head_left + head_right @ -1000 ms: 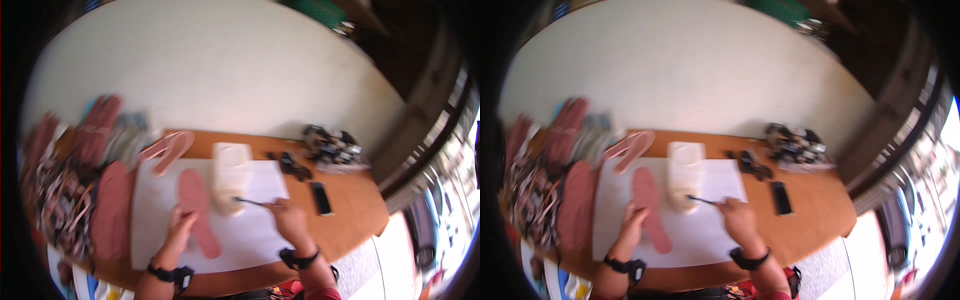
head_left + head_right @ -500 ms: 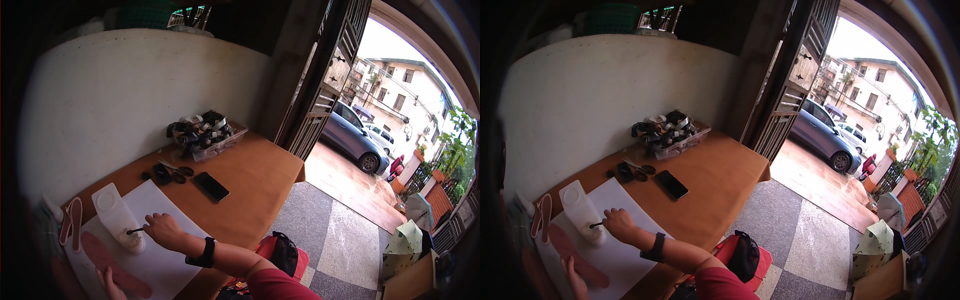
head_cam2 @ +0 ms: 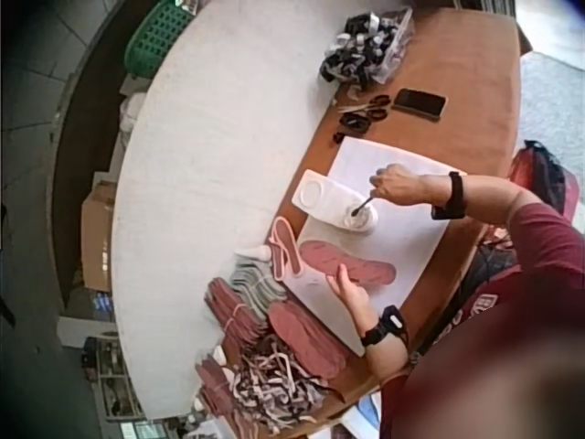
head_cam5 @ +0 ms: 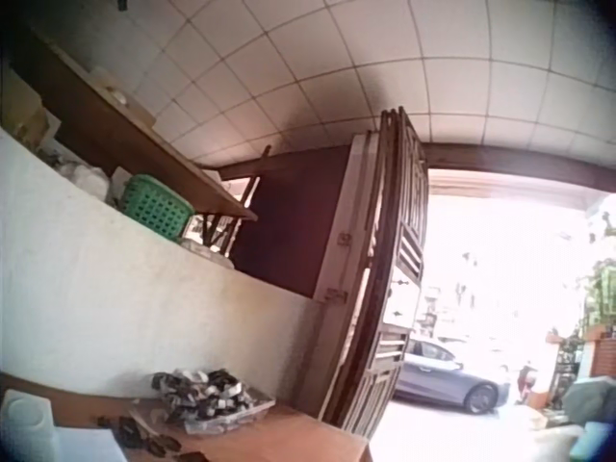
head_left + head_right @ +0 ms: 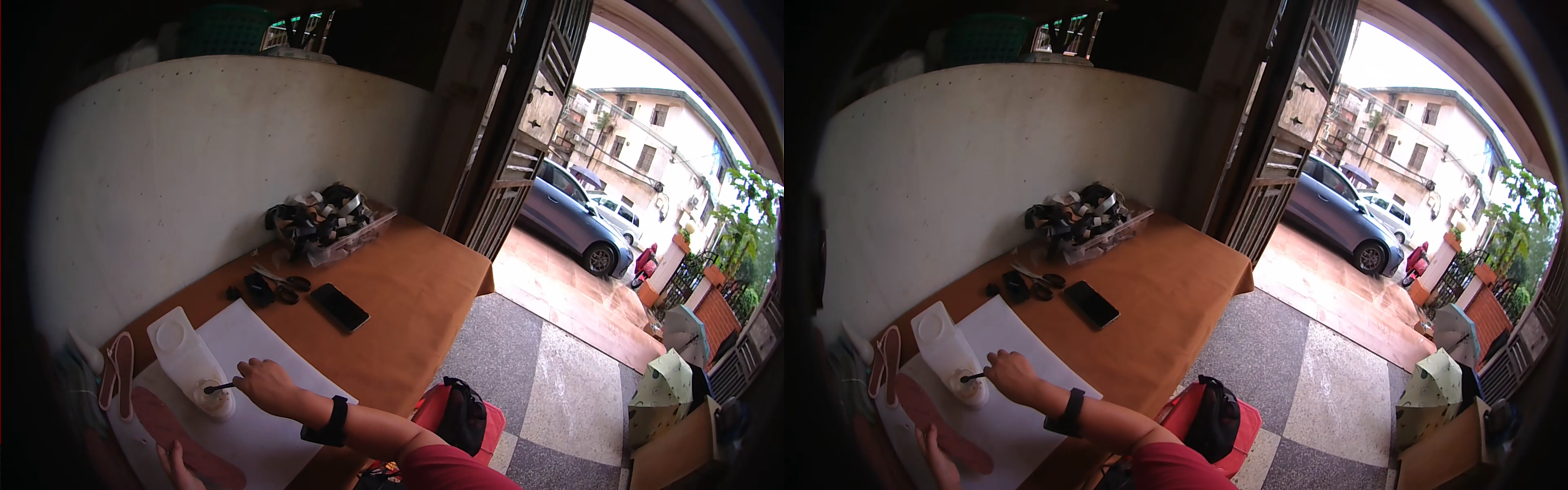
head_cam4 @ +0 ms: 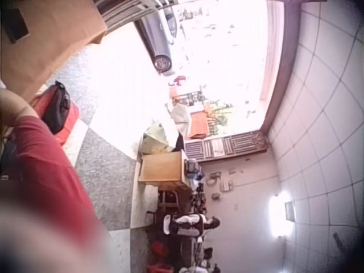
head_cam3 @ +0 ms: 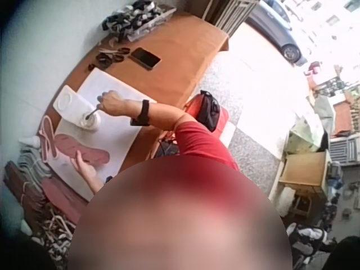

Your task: The person presses a strap along the edge of a pink sole, then dips a toothbrush into a container of white paste and brushes it onto the perimeter of another sole.

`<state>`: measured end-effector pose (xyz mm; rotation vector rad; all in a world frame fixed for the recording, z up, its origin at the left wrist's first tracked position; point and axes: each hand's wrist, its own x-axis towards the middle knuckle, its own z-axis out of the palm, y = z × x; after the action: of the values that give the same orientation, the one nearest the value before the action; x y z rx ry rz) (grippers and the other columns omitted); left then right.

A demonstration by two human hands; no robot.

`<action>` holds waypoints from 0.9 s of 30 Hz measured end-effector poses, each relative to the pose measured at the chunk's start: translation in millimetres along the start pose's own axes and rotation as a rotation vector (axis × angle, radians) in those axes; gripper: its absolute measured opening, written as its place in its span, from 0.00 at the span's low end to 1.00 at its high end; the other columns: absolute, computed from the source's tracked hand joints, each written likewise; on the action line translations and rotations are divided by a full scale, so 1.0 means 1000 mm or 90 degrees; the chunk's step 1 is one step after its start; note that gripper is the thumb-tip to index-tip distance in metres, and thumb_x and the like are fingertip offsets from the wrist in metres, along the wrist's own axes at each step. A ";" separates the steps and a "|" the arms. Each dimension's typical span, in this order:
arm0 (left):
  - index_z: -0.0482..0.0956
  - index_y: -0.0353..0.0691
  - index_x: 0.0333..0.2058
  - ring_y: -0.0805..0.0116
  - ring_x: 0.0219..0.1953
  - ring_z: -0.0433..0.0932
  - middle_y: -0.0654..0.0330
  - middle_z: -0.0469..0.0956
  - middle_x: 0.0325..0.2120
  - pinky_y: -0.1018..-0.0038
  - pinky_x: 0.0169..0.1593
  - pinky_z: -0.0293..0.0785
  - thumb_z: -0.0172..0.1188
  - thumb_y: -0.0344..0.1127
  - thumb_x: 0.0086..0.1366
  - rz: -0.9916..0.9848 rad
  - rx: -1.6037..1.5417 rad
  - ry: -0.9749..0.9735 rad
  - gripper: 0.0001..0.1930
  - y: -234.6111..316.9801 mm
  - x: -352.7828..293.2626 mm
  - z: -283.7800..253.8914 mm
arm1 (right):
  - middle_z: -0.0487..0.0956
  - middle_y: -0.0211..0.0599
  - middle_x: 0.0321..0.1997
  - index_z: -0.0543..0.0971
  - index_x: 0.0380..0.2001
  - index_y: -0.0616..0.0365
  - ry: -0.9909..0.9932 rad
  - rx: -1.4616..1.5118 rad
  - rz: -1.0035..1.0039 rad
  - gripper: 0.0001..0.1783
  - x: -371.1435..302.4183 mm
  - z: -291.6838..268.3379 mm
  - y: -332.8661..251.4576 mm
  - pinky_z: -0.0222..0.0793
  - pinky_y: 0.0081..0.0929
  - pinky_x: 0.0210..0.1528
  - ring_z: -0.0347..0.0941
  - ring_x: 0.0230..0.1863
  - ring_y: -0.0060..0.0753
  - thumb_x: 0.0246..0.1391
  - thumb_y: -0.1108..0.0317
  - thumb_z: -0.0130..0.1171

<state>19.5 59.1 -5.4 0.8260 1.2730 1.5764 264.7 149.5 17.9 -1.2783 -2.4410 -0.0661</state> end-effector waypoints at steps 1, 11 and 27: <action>0.68 0.32 0.45 0.67 0.38 0.69 0.54 0.70 0.41 0.74 0.40 0.68 0.57 0.36 0.56 0.007 0.012 0.011 0.20 0.004 -0.003 0.004 | 0.70 0.38 0.29 0.75 0.28 0.56 0.006 0.004 0.004 0.06 -0.001 0.001 0.000 0.67 0.33 0.32 0.69 0.34 0.39 0.45 0.71 0.50; 0.67 0.32 0.46 0.66 0.39 0.70 0.55 0.70 0.41 0.74 0.39 0.68 0.57 0.36 0.55 0.001 -0.012 -0.004 0.21 0.005 -0.003 0.004 | 0.70 0.37 0.29 0.74 0.30 0.57 0.009 0.018 0.002 0.07 -0.006 0.008 0.002 0.67 0.34 0.31 0.68 0.33 0.39 0.44 0.72 0.49; 0.60 0.43 0.54 0.66 0.49 0.64 0.60 0.64 0.47 0.71 0.50 0.60 0.51 0.41 0.59 0.001 -0.064 -0.097 0.25 -0.025 0.014 -0.028 | 0.72 0.39 0.30 0.76 0.27 0.55 0.024 0.024 0.006 0.07 -0.008 0.002 0.000 0.69 0.34 0.32 0.70 0.35 0.40 0.44 0.72 0.49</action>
<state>-5.1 63.6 -37.0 0.8665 1.0762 1.5342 268.0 143.4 13.2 -1.2613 -2.3934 -0.0415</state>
